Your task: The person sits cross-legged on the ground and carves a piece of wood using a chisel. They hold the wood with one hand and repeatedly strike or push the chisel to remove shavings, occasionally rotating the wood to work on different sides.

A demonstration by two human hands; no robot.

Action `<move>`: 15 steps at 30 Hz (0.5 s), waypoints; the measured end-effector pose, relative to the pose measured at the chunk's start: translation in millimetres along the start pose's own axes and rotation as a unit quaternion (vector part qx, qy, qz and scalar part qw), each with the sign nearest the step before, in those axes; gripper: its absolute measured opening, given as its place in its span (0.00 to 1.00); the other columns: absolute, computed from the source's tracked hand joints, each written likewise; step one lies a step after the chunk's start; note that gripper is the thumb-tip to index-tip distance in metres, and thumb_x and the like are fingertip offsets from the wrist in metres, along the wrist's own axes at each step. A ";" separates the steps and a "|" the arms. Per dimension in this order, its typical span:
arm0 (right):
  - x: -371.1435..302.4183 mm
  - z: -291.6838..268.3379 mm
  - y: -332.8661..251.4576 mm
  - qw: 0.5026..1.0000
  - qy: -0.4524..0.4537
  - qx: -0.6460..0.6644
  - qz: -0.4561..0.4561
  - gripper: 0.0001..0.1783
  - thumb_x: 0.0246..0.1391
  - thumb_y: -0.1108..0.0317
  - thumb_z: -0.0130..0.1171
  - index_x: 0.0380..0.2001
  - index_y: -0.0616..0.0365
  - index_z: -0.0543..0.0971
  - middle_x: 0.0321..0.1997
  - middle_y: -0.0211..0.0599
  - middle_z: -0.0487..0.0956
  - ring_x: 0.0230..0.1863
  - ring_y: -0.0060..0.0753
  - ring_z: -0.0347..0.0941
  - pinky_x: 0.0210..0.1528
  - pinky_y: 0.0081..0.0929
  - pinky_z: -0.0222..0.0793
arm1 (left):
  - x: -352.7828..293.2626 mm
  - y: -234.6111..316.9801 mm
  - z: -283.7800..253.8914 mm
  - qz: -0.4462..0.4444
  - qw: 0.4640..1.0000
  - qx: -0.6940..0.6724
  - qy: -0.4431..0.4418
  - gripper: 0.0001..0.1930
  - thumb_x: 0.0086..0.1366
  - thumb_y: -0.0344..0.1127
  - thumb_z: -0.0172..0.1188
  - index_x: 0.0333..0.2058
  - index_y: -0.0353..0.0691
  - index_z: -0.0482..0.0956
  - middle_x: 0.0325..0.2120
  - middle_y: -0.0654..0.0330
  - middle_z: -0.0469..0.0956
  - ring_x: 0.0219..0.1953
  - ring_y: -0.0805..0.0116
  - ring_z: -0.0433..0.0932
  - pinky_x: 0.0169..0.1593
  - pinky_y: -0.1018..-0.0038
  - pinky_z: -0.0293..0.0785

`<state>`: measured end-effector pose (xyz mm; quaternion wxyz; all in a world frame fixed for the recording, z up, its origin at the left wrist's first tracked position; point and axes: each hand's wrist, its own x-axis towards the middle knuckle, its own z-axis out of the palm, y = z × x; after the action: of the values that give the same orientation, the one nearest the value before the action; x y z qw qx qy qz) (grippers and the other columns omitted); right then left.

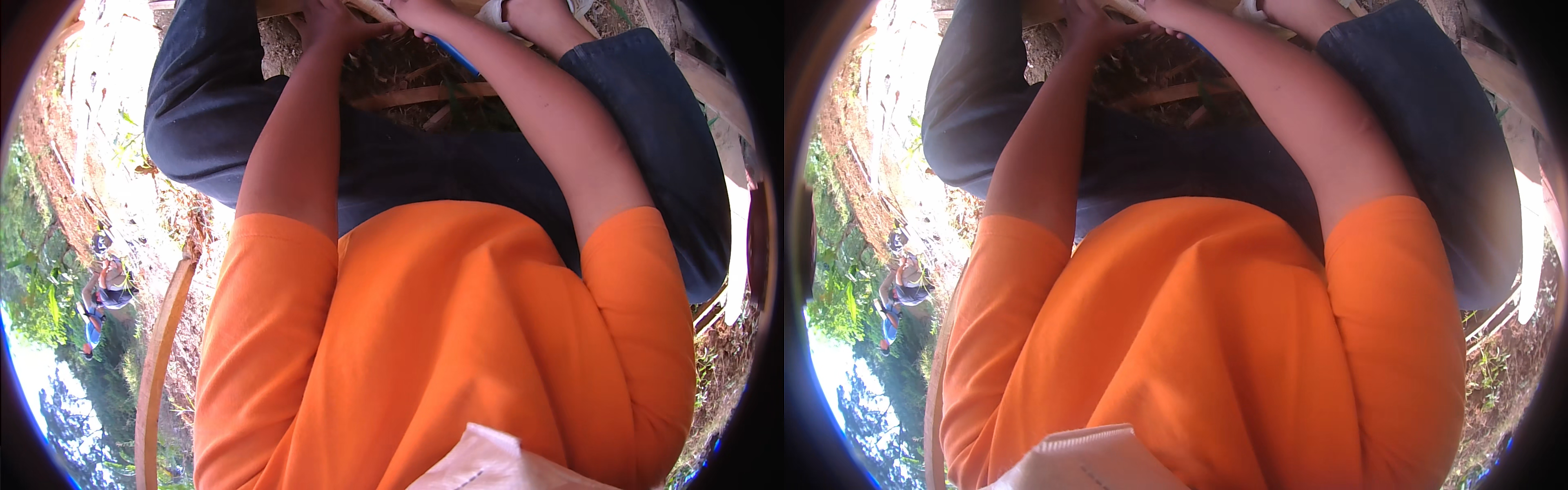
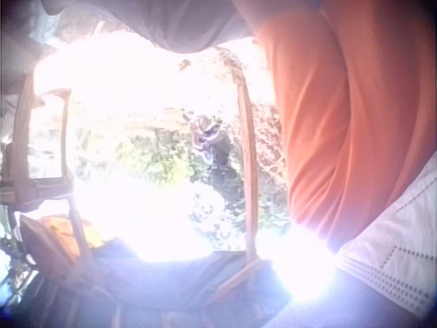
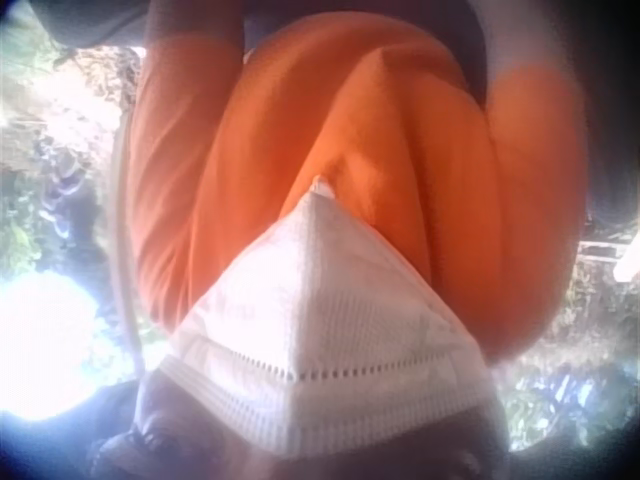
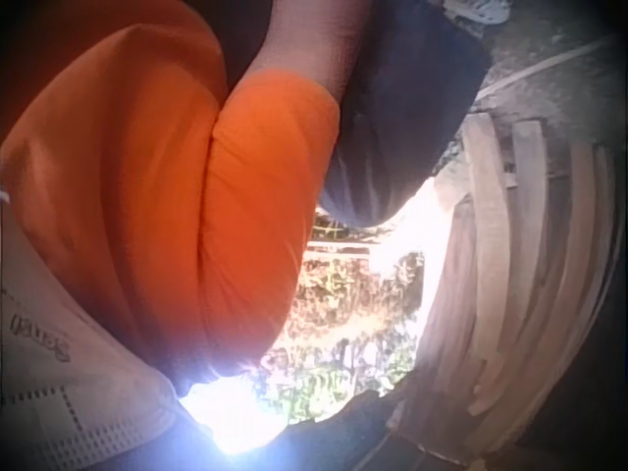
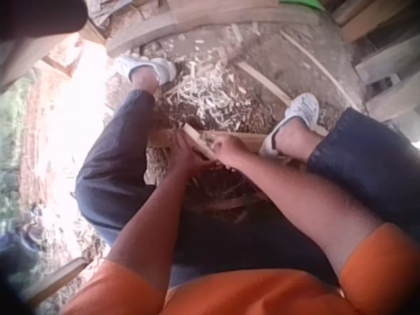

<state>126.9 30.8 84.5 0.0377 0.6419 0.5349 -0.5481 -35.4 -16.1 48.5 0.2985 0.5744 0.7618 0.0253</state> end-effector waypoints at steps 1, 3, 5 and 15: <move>7.5 -5.5 6.9 0.999 0.004 -0.035 -0.020 0.15 0.62 0.56 0.54 0.41 0.48 0.86 0.38 0.48 0.86 0.41 0.51 0.84 0.45 0.47 0.78 | 0.2 -0.9 -0.4 0.015 1.000 -0.010 0.006 0.83 0.30 0.70 0.82 0.73 0.26 0.39 0.74 0.34 0.42 0.77 0.37 0.41 0.77 0.54 0.47; 8.7 -14.6 13.3 0.992 0.023 -0.103 -0.062 0.14 0.62 0.56 0.55 0.40 0.47 0.87 0.38 0.46 0.86 0.41 0.50 0.84 0.46 0.46 0.78 | 1.1 -4.4 -1.3 0.042 0.998 -0.035 0.022 0.83 0.29 0.71 0.82 0.72 0.25 0.40 0.74 0.34 0.42 0.76 0.37 0.43 0.77 0.54 0.48; 6.9 -19.0 19.1 0.980 0.055 -0.162 -0.100 0.13 0.61 0.57 0.56 0.37 0.46 0.87 0.39 0.45 0.86 0.42 0.49 0.84 0.47 0.45 0.78 | 2.9 -6.5 -0.3 0.060 0.996 -0.055 0.036 0.84 0.29 0.71 0.82 0.72 0.25 0.40 0.73 0.33 0.43 0.76 0.37 0.44 0.76 0.54 0.49; -3.0 -5.6 15.4 0.970 0.090 -0.169 -0.150 0.11 0.59 0.59 0.56 0.34 0.47 0.86 0.40 0.49 0.85 0.44 0.56 0.82 0.49 0.50 0.76 | 2.9 1.2 -5.6 0.002 1.000 0.011 0.002 0.82 0.34 0.72 0.79 0.74 0.30 0.37 0.75 0.38 0.43 0.78 0.41 0.42 0.76 0.51 0.48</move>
<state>142.4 25.9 80.7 0.0147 0.5849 0.7113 -0.3894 -37.5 -11.4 52.2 0.2907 0.5792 0.7613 0.0183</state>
